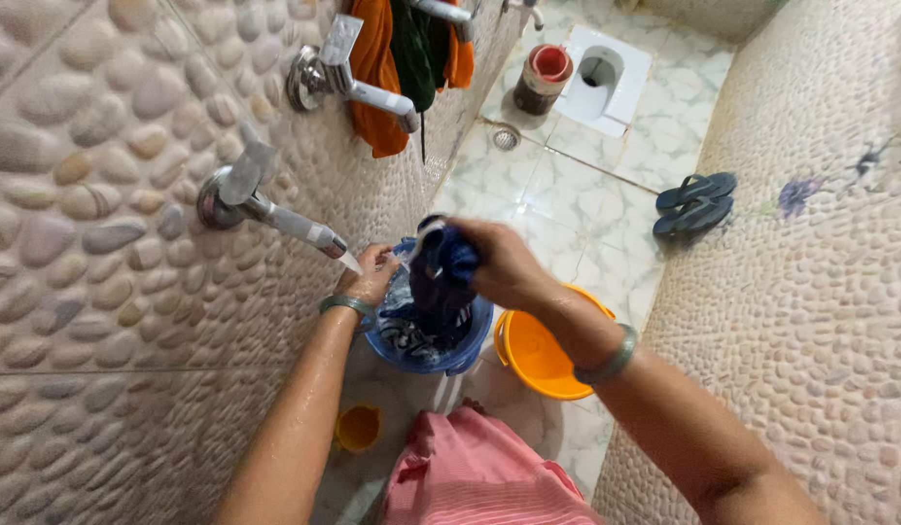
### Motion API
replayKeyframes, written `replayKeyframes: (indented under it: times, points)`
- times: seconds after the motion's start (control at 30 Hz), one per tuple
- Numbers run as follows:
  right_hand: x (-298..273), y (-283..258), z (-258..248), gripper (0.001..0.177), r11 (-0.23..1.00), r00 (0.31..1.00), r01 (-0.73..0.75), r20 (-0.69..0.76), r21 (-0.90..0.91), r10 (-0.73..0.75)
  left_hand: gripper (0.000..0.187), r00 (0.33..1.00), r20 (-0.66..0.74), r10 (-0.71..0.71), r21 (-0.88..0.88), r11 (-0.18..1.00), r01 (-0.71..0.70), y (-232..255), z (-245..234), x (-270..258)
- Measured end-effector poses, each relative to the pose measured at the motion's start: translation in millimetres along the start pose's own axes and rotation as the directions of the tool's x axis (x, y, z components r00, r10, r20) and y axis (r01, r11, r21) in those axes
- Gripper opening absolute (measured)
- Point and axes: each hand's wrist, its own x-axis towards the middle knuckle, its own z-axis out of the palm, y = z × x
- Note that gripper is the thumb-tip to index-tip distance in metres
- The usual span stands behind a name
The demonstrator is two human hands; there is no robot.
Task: The person washes several pieces of clothing by hand under a running tap in a bathroom. They repeatedly submerge, scrub, and rinse items in a blue bucket, then wring them out and hang them on a wall-mounted rail. The process continues with multiple garments of different colors.
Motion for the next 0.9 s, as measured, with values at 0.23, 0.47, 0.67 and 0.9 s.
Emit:
replayKeyframes:
  times: [0.23,0.47,0.67,0.9]
  points:
    - [-5.1,88.1,29.0,0.055,0.961,0.998,-0.061,0.004,-0.27,0.064,0.068,0.961,0.1,-0.257,-0.077,0.961,0.265,-38.6,26.1,-5.4]
    - [-38.8,228.7,104.9,0.085,0.962,0.973,-0.22,0.034,-0.162,0.229,0.07,0.939,0.142,-0.315,-0.331,0.878,0.344,-96.1,72.9,5.8]
    - [-66.7,362.9,186.4,0.066,0.837,0.84,-0.418,0.2,-0.352,0.504,0.069,0.934,0.159,-0.321,-0.365,0.86,0.358,-203.8,145.3,23.0]
    - [-33.8,528.5,230.7,0.036,0.786,0.806,-0.548,0.072,-0.286,0.588,0.065,0.862,0.196,-0.467,-0.157,0.853,0.498,-257.6,202.8,66.2]
